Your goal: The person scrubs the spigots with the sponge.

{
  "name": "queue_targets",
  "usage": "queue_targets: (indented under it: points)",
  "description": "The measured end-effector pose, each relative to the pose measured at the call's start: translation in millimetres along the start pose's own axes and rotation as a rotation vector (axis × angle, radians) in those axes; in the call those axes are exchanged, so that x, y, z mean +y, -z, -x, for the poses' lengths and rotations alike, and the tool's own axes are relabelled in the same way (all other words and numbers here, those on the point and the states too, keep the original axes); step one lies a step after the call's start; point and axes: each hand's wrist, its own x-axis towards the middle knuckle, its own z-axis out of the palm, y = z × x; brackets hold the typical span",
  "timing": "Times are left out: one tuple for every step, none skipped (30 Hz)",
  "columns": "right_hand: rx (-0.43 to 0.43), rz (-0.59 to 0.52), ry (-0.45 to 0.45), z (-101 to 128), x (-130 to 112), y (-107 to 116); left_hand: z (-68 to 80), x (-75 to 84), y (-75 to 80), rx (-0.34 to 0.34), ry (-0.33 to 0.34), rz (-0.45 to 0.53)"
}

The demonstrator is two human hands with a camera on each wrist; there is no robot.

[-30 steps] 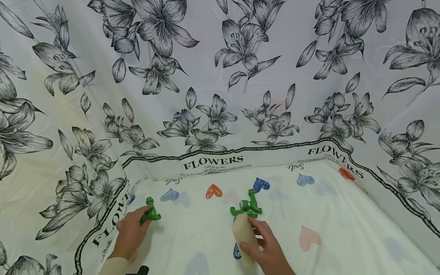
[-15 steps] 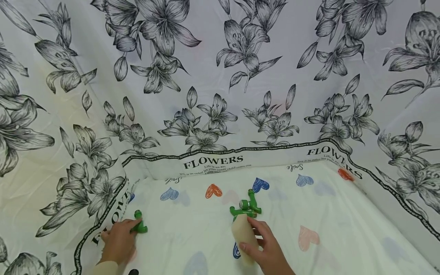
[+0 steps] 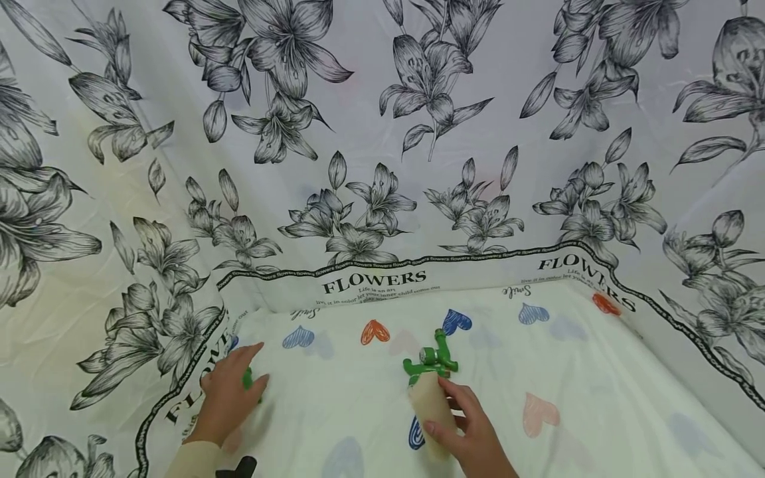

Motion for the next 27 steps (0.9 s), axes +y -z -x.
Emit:
queue_targets:
  points:
    - [0.013, 0.005, -0.003, 0, 0, 2, -4.6, 9.9, 1.7, 0.035, -0.038, 0.021]
    - [0.024, 0.015, -0.010, 0, -1, 3, -9.4, 19.6, 3.1, 0.068, -0.078, 0.035]
    - [0.037, 0.022, -0.018, 0, -1, 5, -14.0, 29.0, 4.3, 0.098, -0.115, 0.052]
    - [0.048, 0.032, -0.026, 0, -2, 6, -18.4, 38.3, 4.8, 0.123, -0.150, 0.068]
    - [0.058, 0.039, -0.035, 0, -2, 8, -22.9, 47.3, 4.7, 0.145, -0.180, 0.080]
    - [0.066, 0.047, -0.042, 0, -2, 9, -27.3, 55.8, 4.1, 0.160, -0.208, 0.101]
    - [0.077, 0.051, -0.052, 0, -3, 10, -31.8, 64.2, 2.9, 0.173, -0.232, 0.118]
    - [0.084, 0.057, -0.058, 0, -3, 11, -36.0, 73.0, 1.6, 0.181, -0.250, 0.141]
    - [0.091, 0.057, -0.062, 1, -3, 12, -40.2, 81.3, 0.0, 0.186, -0.267, 0.165]
    - [0.095, 0.061, -0.063, 1, -3, 13, -43.9, 89.8, -1.9, 0.186, -0.278, 0.186]
    - [0.098, 0.060, -0.064, 1, -3, 14, -47.4, 98.0, -3.9, 0.182, -0.285, 0.213]
    - [0.098, 0.060, -0.063, 2, -2, 14, -50.3, 106.3, -6.3, 0.176, -0.287, 0.241]
    - [0.096, 0.056, -0.065, 2, -2, 15, -52.7, 114.6, -8.6, 0.166, -0.284, 0.265]
    - [0.090, 0.050, -0.064, 3, -2, 15, -54.6, 122.8, -11.3, 0.155, -0.280, 0.282]
    - [0.084, 0.043, -0.059, 4, -1, 15, -56.2, 130.2, -14.6, 0.141, -0.274, 0.299]
    - [0.080, 0.038, -0.056, 5, 0, 15, -57.4, 137.3, -18.7, 0.123, -0.265, 0.310]
    - [0.076, 0.033, -0.056, 6, 0, 16, -58.8, 144.4, -23.0, 0.106, -0.259, 0.321]
    - [0.074, 0.030, -0.056, 6, 1, 16, -60.0, 151.0, -28.0, 0.091, -0.257, 0.328]
    - [0.077, 0.030, -0.057, 7, 1, 17, -61.1, 157.8, -33.6, 0.074, -0.254, 0.332]
    - [0.081, 0.034, -0.059, 8, 2, 18, -62.2, 164.3, -39.7, 0.057, -0.254, 0.334]
    - [0.089, 0.038, -0.061, 8, 3, 19, -63.2, 170.6, -45.7, 0.038, -0.253, 0.346]
    - [0.096, 0.042, -0.070, 9, 3, 21, -64.0, 176.7, -52.1, 0.022, -0.254, 0.355]
    - [0.103, 0.046, -0.077, 9, 3, 22, -64.5, 182.6, -58.2, 0.010, -0.255, 0.364]
    - [0.109, 0.048, -0.083, 9, 4, 23, -64.7, 187.8, -65.0, -0.004, -0.257, 0.372]
    - [0.115, 0.049, -0.088, 10, 4, 24, -64.9, 192.4, -71.9, -0.022, -0.257, 0.379]
    - [0.121, 0.049, -0.088, 11, 4, 25, -64.8, 196.6, -78.9, -0.038, -0.258, 0.383]
    - [0.128, 0.047, -0.086, 12, 5, 26, -64.6, 200.5, -85.7, -0.055, -0.260, 0.396]
